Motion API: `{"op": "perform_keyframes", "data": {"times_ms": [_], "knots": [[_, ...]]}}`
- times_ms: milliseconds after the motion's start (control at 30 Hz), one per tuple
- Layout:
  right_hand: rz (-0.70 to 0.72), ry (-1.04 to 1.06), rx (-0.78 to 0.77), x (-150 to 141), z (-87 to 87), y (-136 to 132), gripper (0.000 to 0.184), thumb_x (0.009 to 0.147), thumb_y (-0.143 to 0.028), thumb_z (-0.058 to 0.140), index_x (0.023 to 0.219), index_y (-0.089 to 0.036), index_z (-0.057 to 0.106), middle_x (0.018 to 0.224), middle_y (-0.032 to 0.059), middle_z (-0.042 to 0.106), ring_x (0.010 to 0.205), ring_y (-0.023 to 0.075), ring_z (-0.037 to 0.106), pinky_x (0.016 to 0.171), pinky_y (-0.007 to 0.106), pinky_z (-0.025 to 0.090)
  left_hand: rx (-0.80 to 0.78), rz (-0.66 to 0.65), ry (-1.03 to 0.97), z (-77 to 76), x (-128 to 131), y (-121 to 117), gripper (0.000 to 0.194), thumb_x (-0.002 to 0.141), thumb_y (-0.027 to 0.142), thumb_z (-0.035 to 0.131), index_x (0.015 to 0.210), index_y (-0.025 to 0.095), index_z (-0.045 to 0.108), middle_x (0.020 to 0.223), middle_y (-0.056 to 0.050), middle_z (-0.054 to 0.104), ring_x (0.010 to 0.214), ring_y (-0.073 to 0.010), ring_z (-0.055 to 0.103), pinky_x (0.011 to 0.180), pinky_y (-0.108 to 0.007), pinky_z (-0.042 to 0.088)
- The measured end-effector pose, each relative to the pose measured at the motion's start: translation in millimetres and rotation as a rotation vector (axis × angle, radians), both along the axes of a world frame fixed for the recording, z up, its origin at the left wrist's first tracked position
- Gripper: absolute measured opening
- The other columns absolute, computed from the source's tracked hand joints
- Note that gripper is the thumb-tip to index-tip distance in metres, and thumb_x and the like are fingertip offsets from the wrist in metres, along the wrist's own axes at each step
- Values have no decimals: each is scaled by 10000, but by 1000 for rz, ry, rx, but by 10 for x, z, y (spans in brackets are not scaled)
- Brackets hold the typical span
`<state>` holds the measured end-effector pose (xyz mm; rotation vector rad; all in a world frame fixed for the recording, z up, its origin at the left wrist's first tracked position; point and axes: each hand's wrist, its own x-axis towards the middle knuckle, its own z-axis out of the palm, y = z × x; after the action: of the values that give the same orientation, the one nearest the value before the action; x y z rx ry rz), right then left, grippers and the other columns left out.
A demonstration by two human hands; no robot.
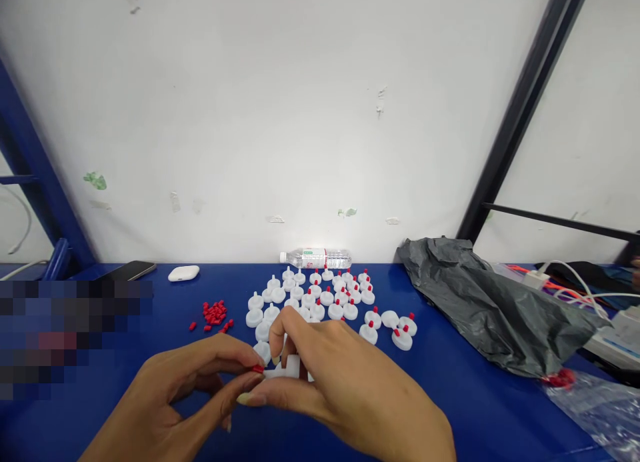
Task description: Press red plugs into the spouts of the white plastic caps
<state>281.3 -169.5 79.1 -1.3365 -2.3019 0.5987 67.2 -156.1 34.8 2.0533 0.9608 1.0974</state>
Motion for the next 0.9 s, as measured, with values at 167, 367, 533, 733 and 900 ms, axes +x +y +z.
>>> {"op": "perform_keyframes", "data": {"times_ms": [167,367,533,733,900], "knots": [[8,23,80,-27,-15,9,317,916,-562,678,1007,-290,541,864,-81,631,718,111,550,613,193,380,-135,-5,-79,9,1,-3,138,925,341,677,857,232,729,771,25,744,605,-106,676,559,-145,552],[52,116,168,-37,-7,37,282,902,-495,727,920,-269,557,694,-117,539,573,68,450,529,168,313,-335,-61,-225,93,0,1,184,877,380,735,835,201,734,785,-1,755,599,-120,687,547,-171,569],[70,175,226,-62,-33,52,234,926,-414,725,897,-263,549,725,-120,560,586,51,459,532,155,303,-197,-44,-93,12,-2,9,171,938,372,656,889,217,707,762,7,752,585,-126,671,547,-182,550],[83,193,263,-88,-100,64,290,961,-376,673,833,-247,446,773,-101,595,596,55,489,547,150,336,322,53,168,-12,16,-59,279,1029,245,421,870,247,650,756,6,696,628,-138,663,639,-194,534],[72,129,324,-171,-112,66,293,946,-238,649,801,-249,394,664,-112,495,530,57,415,497,160,280,289,-2,140,50,22,-104,366,1064,333,336,837,254,611,729,3,677,635,-155,663,654,-201,547]]}}
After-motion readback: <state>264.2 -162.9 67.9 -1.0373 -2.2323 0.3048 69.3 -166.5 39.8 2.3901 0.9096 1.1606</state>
